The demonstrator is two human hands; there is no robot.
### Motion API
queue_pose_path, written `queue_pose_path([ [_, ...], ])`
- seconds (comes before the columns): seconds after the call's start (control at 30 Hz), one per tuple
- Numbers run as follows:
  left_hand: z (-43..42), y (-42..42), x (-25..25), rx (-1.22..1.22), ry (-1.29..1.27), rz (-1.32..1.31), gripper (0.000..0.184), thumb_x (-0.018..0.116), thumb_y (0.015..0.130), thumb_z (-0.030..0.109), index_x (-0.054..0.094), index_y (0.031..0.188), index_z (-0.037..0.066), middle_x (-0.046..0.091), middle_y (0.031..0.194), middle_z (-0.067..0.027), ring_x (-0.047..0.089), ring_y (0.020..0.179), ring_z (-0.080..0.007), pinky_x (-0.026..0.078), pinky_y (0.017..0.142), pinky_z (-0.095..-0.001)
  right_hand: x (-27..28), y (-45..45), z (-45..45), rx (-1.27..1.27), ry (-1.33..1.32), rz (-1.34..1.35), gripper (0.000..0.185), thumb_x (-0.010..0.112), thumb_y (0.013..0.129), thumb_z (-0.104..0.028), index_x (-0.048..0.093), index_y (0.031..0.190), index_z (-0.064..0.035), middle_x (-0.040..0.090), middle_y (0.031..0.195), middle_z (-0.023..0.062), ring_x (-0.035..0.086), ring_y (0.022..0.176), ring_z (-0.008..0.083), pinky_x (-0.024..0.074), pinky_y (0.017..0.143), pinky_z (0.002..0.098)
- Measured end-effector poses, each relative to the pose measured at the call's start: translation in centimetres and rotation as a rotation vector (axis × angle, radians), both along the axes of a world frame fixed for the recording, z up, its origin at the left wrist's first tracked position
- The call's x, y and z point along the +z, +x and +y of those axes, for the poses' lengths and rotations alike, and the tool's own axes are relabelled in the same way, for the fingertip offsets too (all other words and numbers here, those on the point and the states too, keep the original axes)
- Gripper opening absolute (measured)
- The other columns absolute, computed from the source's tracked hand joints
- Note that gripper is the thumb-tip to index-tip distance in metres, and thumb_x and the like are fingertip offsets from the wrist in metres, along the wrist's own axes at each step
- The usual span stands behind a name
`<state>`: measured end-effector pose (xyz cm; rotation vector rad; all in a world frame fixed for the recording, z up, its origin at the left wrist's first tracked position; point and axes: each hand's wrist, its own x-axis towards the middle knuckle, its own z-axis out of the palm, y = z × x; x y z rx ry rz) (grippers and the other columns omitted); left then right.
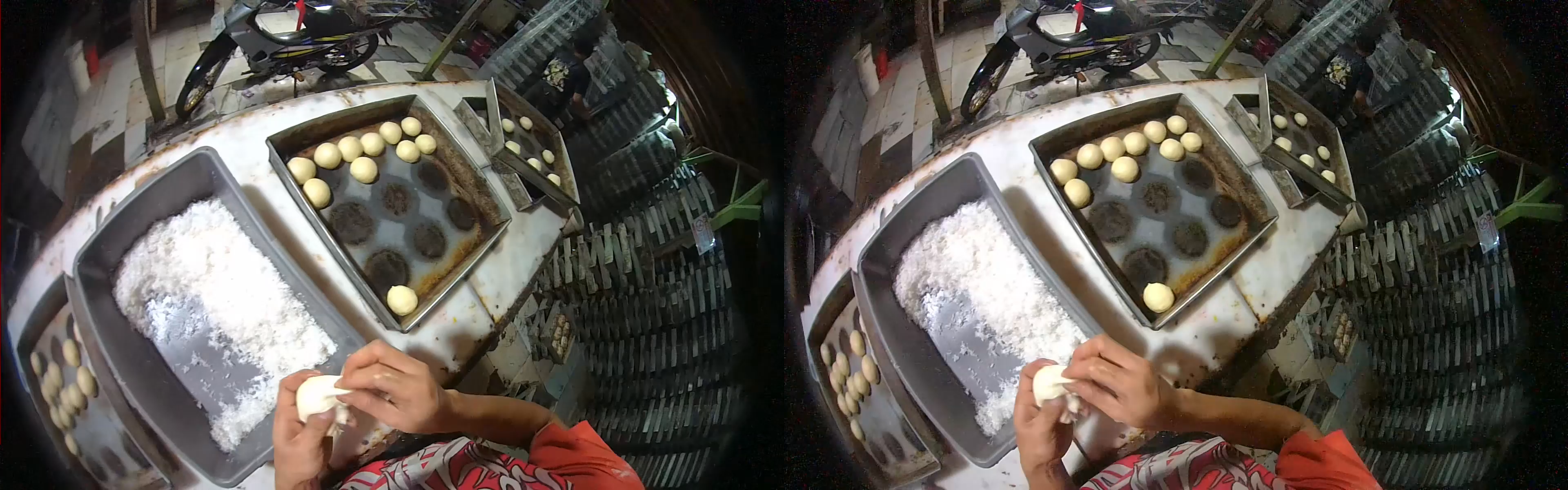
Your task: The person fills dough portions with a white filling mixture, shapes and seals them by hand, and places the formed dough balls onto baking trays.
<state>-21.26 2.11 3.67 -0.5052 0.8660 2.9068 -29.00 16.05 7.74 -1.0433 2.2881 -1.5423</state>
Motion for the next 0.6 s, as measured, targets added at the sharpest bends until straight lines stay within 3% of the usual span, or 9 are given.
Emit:
queue_pose_path([
  [0.13,0.5,0.3,-0.3,0.389,0.114,-0.095,0.038,0.038,0.094,0.02,0.036,0.128,0.002,0.055,0.101,-0.0125,0.057,0.089,-0.02,0.048,0.077,-0.0296,-1.2,2.0,-2.5,0.116,0.071,0.496,0.033,0.065,0.072,-0.004,0.058,0.103,0.0056,0.053,0.097,0.0129,0.053,0.095,0.0272,0.0459,0.082,0.035],
  [0.27,1.1,-0.2,0.2,0.31,0.271,-0.057,0.05,0.041,0.093,0.016,0.023,0.139,0.006,0.05,0.118,-0.0156,0.051,0.105,-0.0241,0.041,0.091,-0.0359,-1.4,1.4,-1.3,0.169,0.214,0.573,0.036,0.063,0.075,-0.006,0.054,0.108,0.0046,0.054,0.098,0.013,0.054,0.095,0.027,0.0468,0.081,0.0346],
  [0.3,1.3,-0.1,0.8,0.219,0.138,-0.052,0.05,0.041,0.093,0.015,0.023,0.139,0.006,0.043,0.128,-0.016,0.046,0.113,-0.0258,0.037,0.096,-0.0357,-0.9,1.1,-0.9,0.164,0.21,0.575,0.036,0.063,0.075,-0.006,0.054,0.108,0.0046,0.054,0.098,0.013,0.054,0.095,0.027,0.0468,0.081,0.0346],
  [0.4,1.8,0.0,1.7,0.132,-0.432,-0.003,0.052,0.048,0.089,0.02,0.032,0.134,0.0,0.037,0.133,-0.0122,0.039,0.12,-0.0204,0.03,0.101,-0.0322,0.3,0.2,-0.2,0.157,0.151,0.306,0.02,0.056,0.084,-0.008,0.05,0.1,0.0014,0.055,0.093,0.0162,0.06,0.083,0.0314,0.0497,0.068,0.0364],
  [0.43,1.6,0.1,1.6,0.135,-0.434,0.002,0.052,0.048,0.089,0.02,0.032,0.134,0.0,0.037,0.133,-0.0122,0.039,0.12,-0.0204,0.03,0.101,-0.0322,0.9,0.0,0.2,0.158,0.149,0.311,0.02,0.056,0.084,-0.008,0.05,0.1,0.0014,0.055,0.093,0.0162,0.06,0.083,0.0314,0.0497,0.068,0.0364],
  [0.5,0.6,0.1,0.8,-0.08,-1.002,0.147,0.05,0.05,0.089,0.019,0.033,0.132,0.0,0.042,0.127,-0.0119,0.041,0.119,-0.021,0.03,0.101,-0.0319,2.7,-0.7,1.0,0.231,0.281,-0.04,0.017,0.057,0.084,-0.006,0.05,0.098,0.0006,0.056,0.088,0.0176,0.061,0.078,0.0326,0.0502,0.068,0.0376],
  [0.53,0.6,-0.2,0.6,-0.149,-0.709,0.203,0.049,0.052,0.089,0.017,0.033,0.131,-0.001,0.049,0.118,-0.0121,0.049,0.107,-0.0203,0.038,0.094,-0.0308,3.3,-1.2,1.5,0.243,0.291,-0.133,0.02,0.061,0.081,-0.007,0.05,0.097,0.0003,0.055,0.085,0.0173,0.061,0.075,0.0315,0.0511,0.068,0.0349],
  [0.57,0.9,0.1,1.1,-0.158,-0.72,0.205,0.049,0.052,0.089,0.017,0.033,0.131,-0.001,0.049,0.118,-0.0121,0.049,0.107,-0.0203,0.038,0.094,-0.0308,3.3,-1.1,2.0,0.236,0.279,-0.132,0.02,0.061,0.081,-0.007,0.05,0.097,0.0003,0.055,0.085,0.0173,0.061,0.075,0.0315,0.0511,0.068,0.0349],
  [0.6,1.4,0.3,2.0,-0.119,-0.647,0.181,0.049,0.052,0.088,0.017,0.033,0.13,0.0,0.051,0.114,-0.0117,0.052,0.099,-0.0187,0.041,0.088,-0.0294,3.2,-1.0,2.6,0.182,0.097,-0.452,0.021,0.063,0.081,-0.009,0.051,0.096,0.0005,0.055,0.084,0.0167,0.061,0.074,0.0311,0.0507,0.067,0.0344],
])
